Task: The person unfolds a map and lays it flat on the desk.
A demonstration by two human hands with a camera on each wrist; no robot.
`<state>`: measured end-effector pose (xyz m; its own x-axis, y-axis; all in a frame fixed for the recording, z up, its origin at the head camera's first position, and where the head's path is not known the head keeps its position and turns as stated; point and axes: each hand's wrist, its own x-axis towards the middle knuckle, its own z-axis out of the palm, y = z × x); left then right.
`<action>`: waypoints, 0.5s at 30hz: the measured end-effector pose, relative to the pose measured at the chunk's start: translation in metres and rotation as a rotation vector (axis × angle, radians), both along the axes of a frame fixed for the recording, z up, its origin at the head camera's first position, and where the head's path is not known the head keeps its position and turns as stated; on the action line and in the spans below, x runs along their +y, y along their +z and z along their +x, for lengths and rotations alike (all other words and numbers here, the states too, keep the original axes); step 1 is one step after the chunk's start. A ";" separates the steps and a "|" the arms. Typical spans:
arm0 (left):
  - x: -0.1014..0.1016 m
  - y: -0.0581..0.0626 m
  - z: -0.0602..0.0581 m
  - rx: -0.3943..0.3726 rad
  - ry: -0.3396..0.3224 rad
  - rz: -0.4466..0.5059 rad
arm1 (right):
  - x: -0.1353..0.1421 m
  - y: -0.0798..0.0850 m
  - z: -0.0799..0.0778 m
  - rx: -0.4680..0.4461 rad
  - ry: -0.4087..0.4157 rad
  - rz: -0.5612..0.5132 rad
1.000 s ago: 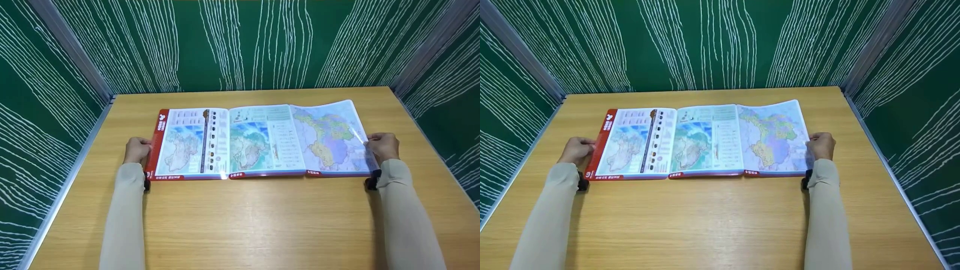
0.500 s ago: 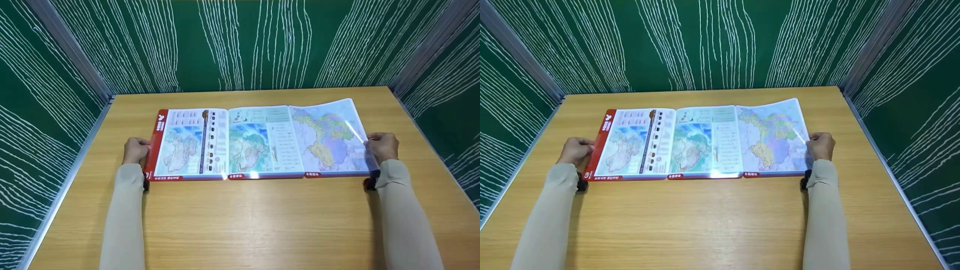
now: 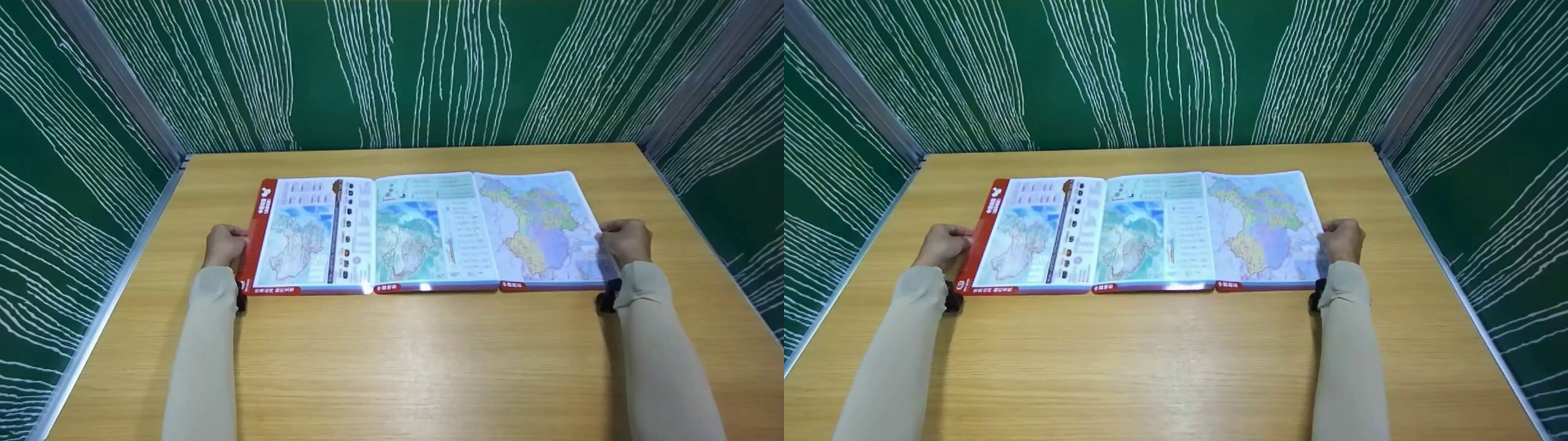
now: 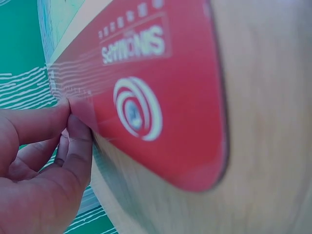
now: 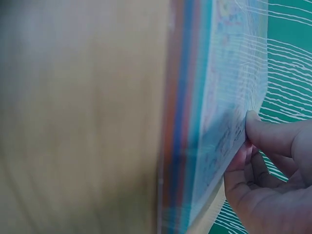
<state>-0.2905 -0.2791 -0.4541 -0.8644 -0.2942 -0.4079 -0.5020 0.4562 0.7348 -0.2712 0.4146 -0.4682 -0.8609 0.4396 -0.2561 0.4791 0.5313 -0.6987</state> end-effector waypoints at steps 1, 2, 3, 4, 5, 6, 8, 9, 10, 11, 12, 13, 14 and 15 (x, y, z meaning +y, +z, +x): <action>0.000 0.000 0.000 0.000 0.004 0.011 | 0.000 0.000 0.000 -0.010 0.001 -0.004; -0.001 -0.001 -0.001 0.000 0.006 0.020 | 0.000 0.001 -0.001 -0.021 0.000 -0.008; -0.001 -0.001 -0.001 0.001 0.009 0.026 | 0.000 0.001 -0.001 -0.030 -0.002 -0.010; -0.001 -0.002 -0.001 0.002 0.013 0.032 | 0.000 0.001 -0.002 -0.040 -0.004 -0.011; -0.001 -0.002 -0.002 0.003 0.017 0.037 | 0.000 0.001 -0.002 -0.045 -0.001 -0.006; -0.002 -0.003 -0.002 0.005 0.020 0.040 | 0.000 0.001 -0.002 -0.052 0.001 -0.008; -0.001 -0.003 -0.003 0.012 0.024 0.041 | 0.000 0.002 -0.003 -0.073 0.007 -0.019; -0.001 -0.004 -0.003 0.014 0.028 0.041 | 0.000 0.003 -0.003 -0.085 0.012 -0.024; 0.000 -0.004 -0.003 0.015 0.030 0.044 | 0.000 0.004 -0.004 -0.096 0.018 -0.036; 0.000 -0.004 -0.003 0.016 0.036 0.050 | 0.000 0.006 -0.004 -0.107 0.025 -0.048; 0.001 -0.004 -0.003 0.017 0.041 0.055 | 0.000 0.007 -0.004 -0.117 0.029 -0.065; 0.002 -0.004 -0.003 0.015 0.048 0.065 | 0.000 0.008 -0.005 -0.125 0.036 -0.078; 0.003 -0.004 -0.003 0.012 0.054 0.070 | 0.000 0.009 -0.005 -0.132 0.042 -0.091; 0.004 -0.003 -0.003 0.011 0.061 0.080 | 0.000 0.010 -0.005 -0.137 0.047 -0.104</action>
